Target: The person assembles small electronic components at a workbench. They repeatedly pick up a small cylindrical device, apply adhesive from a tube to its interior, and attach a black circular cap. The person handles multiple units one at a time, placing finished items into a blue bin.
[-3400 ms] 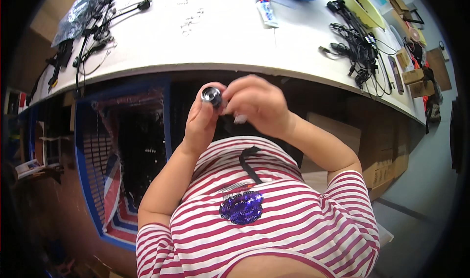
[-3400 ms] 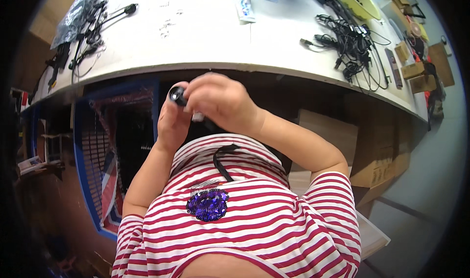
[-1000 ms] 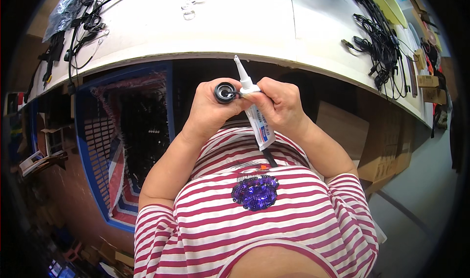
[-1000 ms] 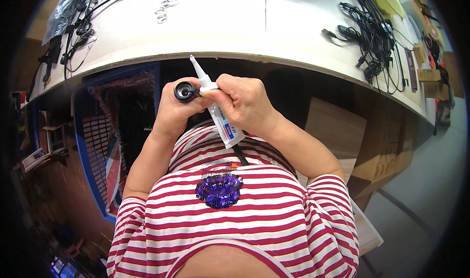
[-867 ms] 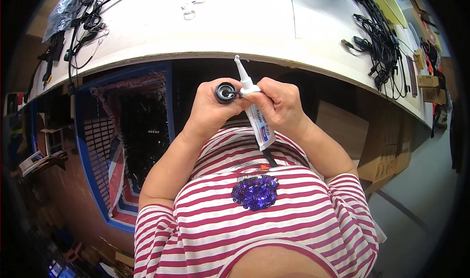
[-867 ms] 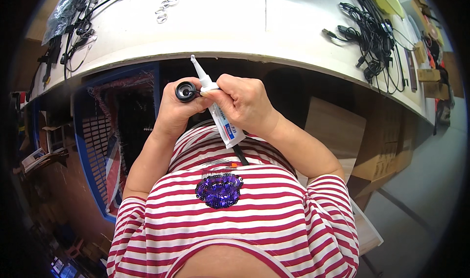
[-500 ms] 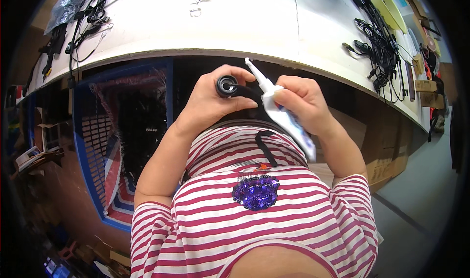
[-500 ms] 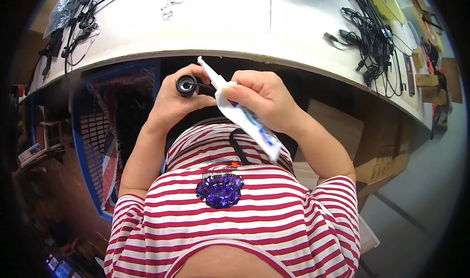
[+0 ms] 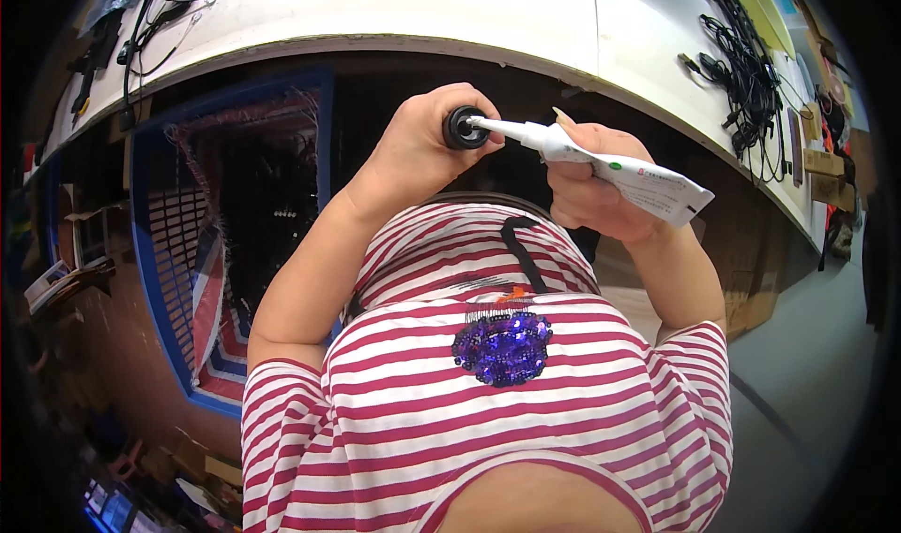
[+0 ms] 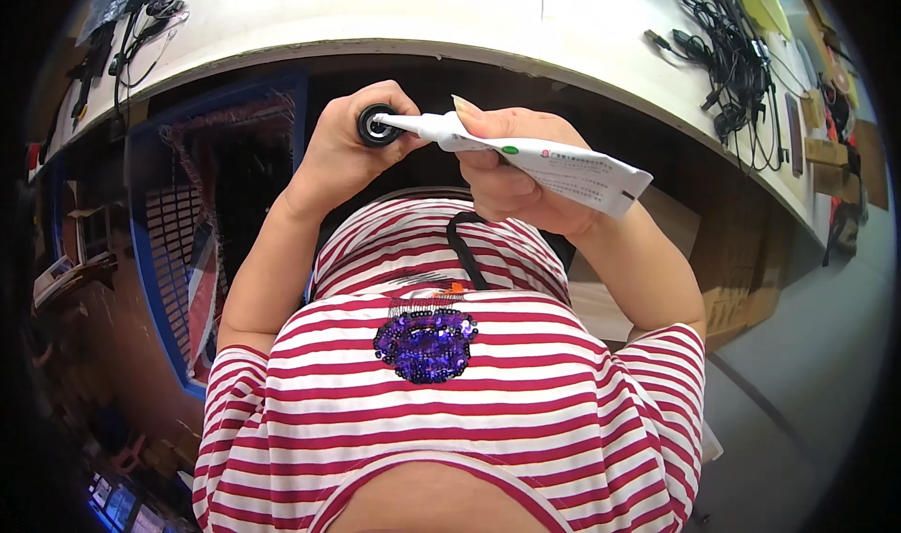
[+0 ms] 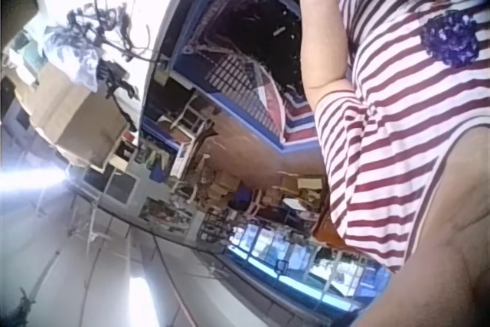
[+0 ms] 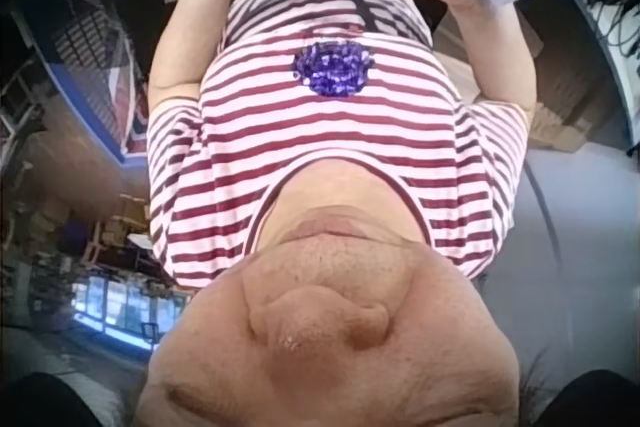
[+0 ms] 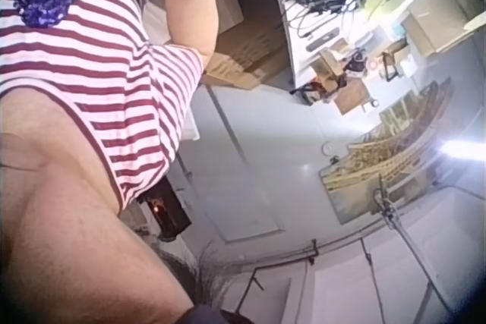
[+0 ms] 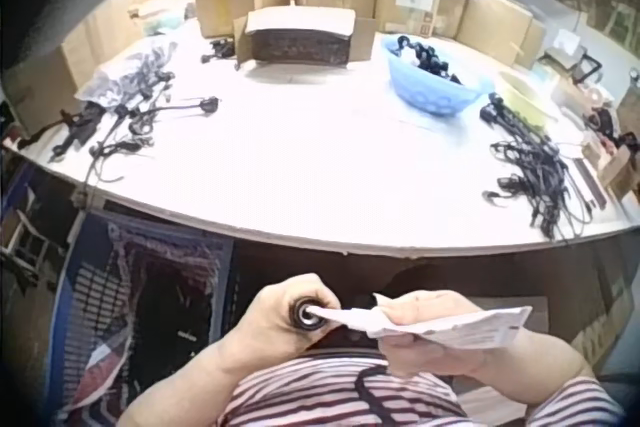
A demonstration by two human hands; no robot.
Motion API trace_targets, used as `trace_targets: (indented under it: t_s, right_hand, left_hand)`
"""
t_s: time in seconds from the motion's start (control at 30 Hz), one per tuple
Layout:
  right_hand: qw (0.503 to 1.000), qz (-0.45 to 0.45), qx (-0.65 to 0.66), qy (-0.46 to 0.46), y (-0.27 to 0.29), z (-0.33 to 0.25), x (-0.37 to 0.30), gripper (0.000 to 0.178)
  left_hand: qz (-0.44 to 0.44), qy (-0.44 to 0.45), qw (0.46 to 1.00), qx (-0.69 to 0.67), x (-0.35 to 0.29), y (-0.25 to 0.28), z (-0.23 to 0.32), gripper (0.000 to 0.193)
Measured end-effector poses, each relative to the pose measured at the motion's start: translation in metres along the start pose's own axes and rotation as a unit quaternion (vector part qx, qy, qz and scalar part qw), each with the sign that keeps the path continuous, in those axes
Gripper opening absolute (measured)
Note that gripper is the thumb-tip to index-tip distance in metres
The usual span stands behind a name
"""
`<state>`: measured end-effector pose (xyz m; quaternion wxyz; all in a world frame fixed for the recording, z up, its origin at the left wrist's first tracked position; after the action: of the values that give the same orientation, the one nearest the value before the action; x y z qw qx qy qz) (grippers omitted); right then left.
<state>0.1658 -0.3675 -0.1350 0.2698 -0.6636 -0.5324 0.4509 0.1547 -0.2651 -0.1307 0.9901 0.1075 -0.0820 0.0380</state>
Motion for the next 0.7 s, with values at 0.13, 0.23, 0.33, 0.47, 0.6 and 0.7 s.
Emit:
trace_targets:
  t_s: [0.13,0.23,0.33,0.47,0.6,0.7]
  right_hand:
    - [1.0,0.012,-0.007,-0.016,0.0,0.003,0.001,0.039]
    - [0.999,0.044,-0.018,-0.016,0.004,0.003,0.0,0.036]
    - [0.989,0.124,-0.075,-0.009,0.008,-0.002,-0.003,0.031]
    - [0.934,0.195,-0.3,0.007,0.003,-0.022,-0.009,0.032]
    - [0.879,0.208,-0.428,-0.012,0.0,-0.029,-0.01,0.033]
    - [0.88,0.188,-0.433,-0.047,0.003,-0.027,-0.007,0.034]
  left_hand:
    - [-0.003,0.006,1.0,0.01,-0.002,-0.001,0.0,0.016]
    - [-0.005,-0.007,1.0,0.022,-0.002,-0.003,-0.001,0.017]
    - [-0.001,-0.021,0.999,0.029,-0.002,-0.004,0.0,0.018]
    - [0.013,0.002,0.999,0.038,-0.003,-0.002,-0.002,0.022]
    - [0.015,0.007,0.998,0.059,-0.002,-0.001,-0.004,0.021]
    - [0.01,-0.012,0.999,0.047,-0.001,-0.003,-0.002,0.019]
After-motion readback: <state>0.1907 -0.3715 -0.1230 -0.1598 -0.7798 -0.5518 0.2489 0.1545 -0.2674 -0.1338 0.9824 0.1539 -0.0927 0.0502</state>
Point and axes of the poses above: each hand's wrist, its own x-axis towards the middle knuckle, its own y-axis out of the back of the hand, z = x × y, the point moved 9 cm from there along x, towards the middle knuckle, and after that the axes turned 2 degrees about -z, right-handed, at the moved point
